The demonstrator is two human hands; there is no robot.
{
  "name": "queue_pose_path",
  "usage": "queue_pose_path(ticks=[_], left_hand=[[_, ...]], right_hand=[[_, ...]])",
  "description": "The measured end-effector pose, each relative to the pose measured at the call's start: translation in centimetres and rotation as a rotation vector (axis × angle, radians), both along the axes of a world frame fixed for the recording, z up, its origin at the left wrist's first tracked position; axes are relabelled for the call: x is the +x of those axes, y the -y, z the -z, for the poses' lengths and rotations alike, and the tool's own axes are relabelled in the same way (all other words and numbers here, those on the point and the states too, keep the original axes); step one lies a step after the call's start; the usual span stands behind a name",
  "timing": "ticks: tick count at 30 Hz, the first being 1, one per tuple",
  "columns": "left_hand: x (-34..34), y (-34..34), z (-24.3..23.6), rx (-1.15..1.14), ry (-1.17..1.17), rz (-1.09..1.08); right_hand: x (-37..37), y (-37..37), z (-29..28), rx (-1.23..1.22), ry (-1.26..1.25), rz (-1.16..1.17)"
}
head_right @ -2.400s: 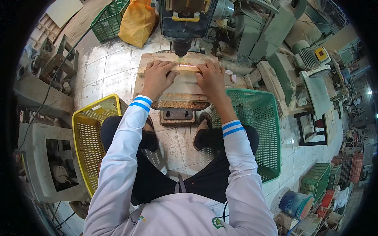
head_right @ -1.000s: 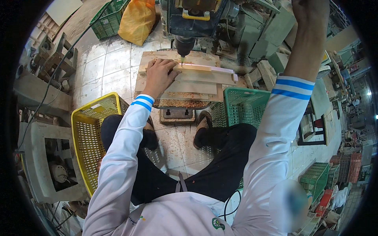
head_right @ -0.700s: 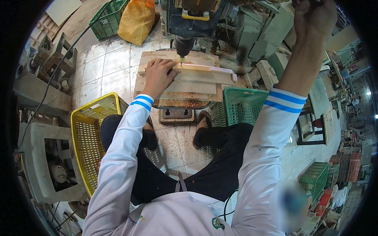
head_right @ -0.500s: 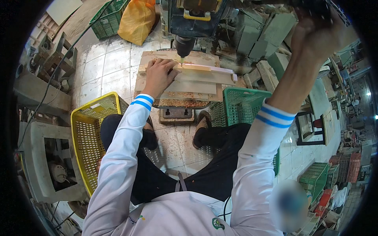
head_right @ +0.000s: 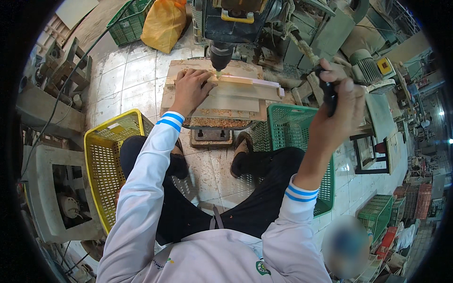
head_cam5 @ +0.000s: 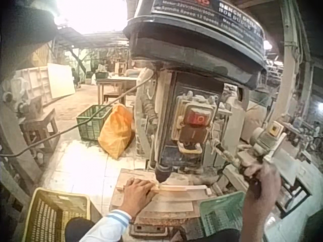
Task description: Use a drill press to drill holes in small wooden blocks.
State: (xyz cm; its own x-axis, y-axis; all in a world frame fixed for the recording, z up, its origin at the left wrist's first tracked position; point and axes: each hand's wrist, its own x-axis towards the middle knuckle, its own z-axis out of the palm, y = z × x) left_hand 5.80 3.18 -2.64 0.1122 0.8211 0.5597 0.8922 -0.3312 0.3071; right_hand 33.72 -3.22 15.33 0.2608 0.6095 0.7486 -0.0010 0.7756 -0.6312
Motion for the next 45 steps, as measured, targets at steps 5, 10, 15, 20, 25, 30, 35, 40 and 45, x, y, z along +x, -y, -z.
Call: queue_pose_path(ticks=[5,10,15,20,25,30,35,40,45], left_hand=[[0.1,0.1,-0.1,0.023,-0.003,0.005],[0.1,0.2,-0.1,0.015,0.008,0.002],[0.2,0.1,0.1,0.063,0.026,0.007],[0.1,0.2,0.0,0.070,0.048,0.014],[0.0,0.2,0.0,0.001,0.013,0.022],[0.3,0.5,-0.1,0.040,0.027,0.020],[0.0,0.3,-0.2,-0.027,0.012,0.004],[0.2,-0.1,0.3,0.077,0.047,0.012],[0.3,0.0,0.2,0.056,0.028,-0.019]], right_hand=[[-0.7,0.3,3.9,-0.080,0.113,0.085],[-0.6,-0.5,6.1,-0.042,0.221,0.050],[0.0,-1.2,8.2,-0.025,0.298,0.142],[-0.2,-2.4,11.0,-0.054,0.200,0.152],[-1.2,-3.8,13.1,-0.031,0.266,0.123],[-0.9,-2.6,12.7,-0.176,0.252,0.125],[-0.8,0.8,6.6,-0.321,0.034,0.056],[1.7,1.3,-1.9,0.021,-0.047,-0.218],[1.8,-2.7,2.2,-0.119,-0.097,-0.218]])
